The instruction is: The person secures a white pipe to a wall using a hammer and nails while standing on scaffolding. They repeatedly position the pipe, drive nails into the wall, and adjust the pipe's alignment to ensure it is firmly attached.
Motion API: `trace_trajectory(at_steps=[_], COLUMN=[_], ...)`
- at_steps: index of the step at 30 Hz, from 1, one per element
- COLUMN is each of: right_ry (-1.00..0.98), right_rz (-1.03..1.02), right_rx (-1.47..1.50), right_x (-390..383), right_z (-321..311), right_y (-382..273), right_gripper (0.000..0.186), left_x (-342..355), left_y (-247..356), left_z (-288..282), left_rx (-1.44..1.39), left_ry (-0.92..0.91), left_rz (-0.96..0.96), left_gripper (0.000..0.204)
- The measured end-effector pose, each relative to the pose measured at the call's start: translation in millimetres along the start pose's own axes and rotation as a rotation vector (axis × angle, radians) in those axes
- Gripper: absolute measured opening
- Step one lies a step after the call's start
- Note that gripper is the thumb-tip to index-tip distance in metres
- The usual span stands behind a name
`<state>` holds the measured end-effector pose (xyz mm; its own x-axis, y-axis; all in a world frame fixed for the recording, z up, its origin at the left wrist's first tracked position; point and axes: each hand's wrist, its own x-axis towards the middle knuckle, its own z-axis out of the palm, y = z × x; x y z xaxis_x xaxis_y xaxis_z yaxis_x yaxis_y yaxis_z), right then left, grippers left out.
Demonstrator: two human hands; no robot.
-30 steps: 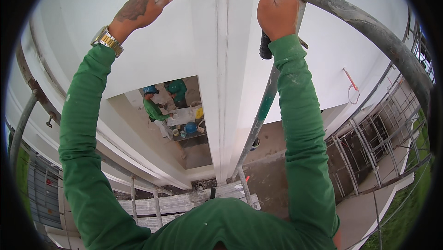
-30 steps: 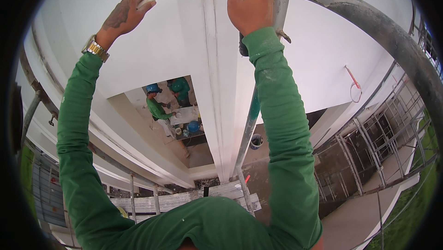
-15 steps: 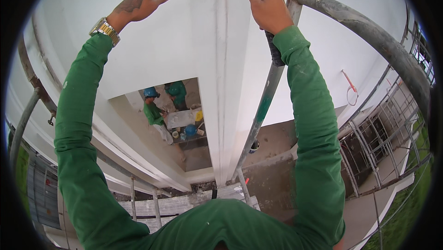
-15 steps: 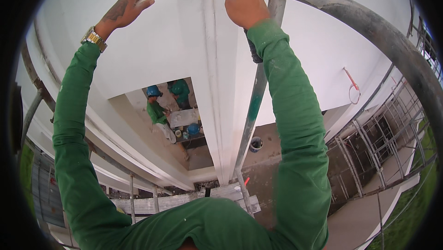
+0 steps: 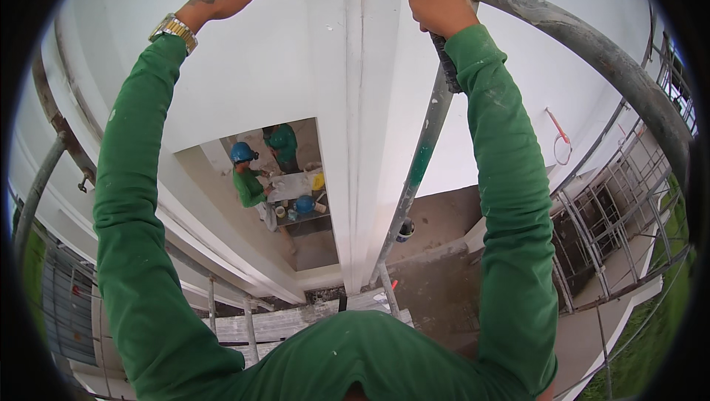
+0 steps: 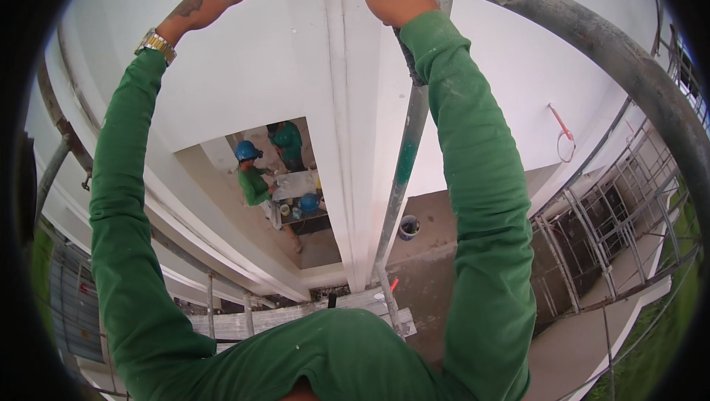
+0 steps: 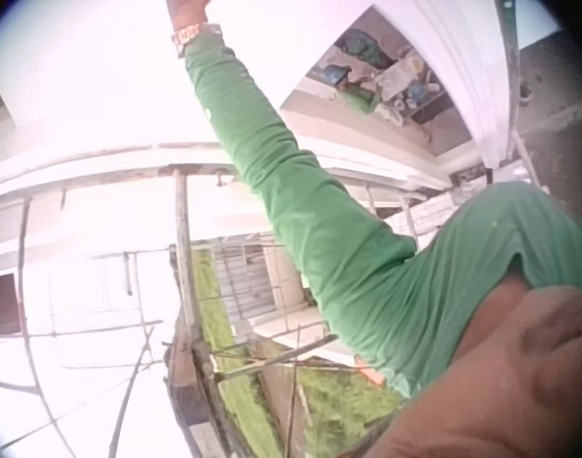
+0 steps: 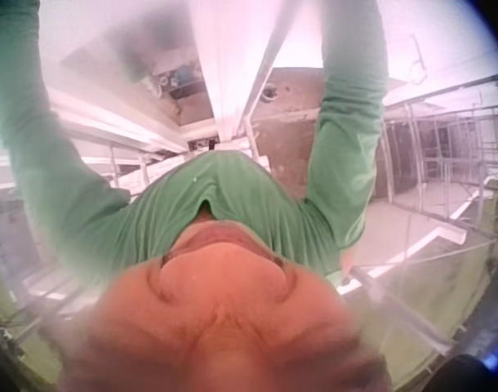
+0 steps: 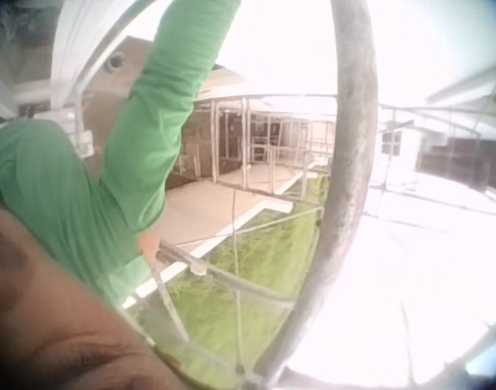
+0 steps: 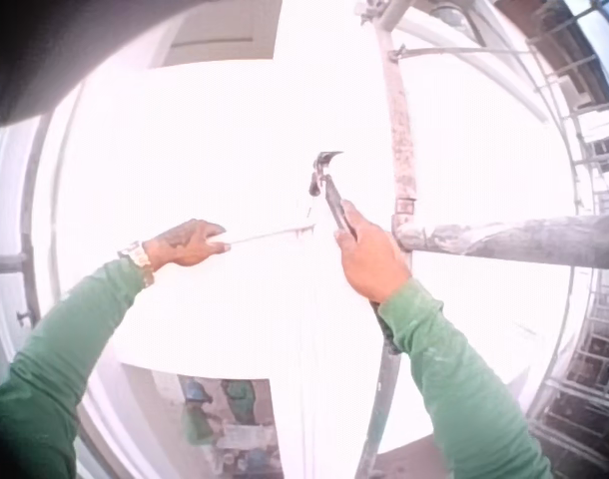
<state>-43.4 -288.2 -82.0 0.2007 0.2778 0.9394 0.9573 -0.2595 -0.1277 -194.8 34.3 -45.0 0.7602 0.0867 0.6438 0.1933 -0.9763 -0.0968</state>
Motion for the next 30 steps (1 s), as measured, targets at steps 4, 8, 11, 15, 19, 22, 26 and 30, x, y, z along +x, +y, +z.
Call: trace_trajectory(at_steps=[4, 8, 11, 15, 19, 22, 26, 30], right_ry=[0.287, -0.181, -0.404, -0.291, 0.012, 0.189, 0.151, 0.138], right_rz=[-0.062, 0.332, 0.423, 0.437, 0.199, -0.094, -0.038, -0.011], right_rx=[0.126, 0.005, 0.108, 0.143, 0.204, 0.208, 0.100, 0.104], right_x=[2.7, -5.3, -12.4, -32.7, -29.8, -3.6, -8.4, -27.2], right_z=[-13.2, -15.9, -4.2, -11.6, -12.9, -14.6, -13.6, 3.4], right_y=[-30.1, -27.2, 11.0, 15.0, 9.4, 12.6, -4.5, -11.6], right_gripper=[0.056, 0.056, 0.061, 0.058, 0.055, 0.054, 0.054, 0.054], left_x=[5.4, 11.6, 10.2, 9.4, 5.6, 0.1, -18.9, -24.7], left_y=[4.0, 3.2, 1.1, 0.8, -5.7, 0.2, -2.2, -2.1], left_z=[-3.6, -2.8, 0.2, 2.4, 10.4, 18.9, 42.3, 63.3], left_rx=[0.017, 0.005, -0.012, -0.031, -0.063, -0.144, -0.128, -0.074], left_ry=[-0.056, -0.037, -0.039, -0.045, -0.081, -0.132, -0.022, 0.107], left_rz=[0.024, 0.052, 0.034, 0.022, -0.033, -0.090, -0.023, -0.016], left_gripper=[0.055, 0.054, 0.054, 0.052, 0.054, 0.054, 0.056, 0.055])
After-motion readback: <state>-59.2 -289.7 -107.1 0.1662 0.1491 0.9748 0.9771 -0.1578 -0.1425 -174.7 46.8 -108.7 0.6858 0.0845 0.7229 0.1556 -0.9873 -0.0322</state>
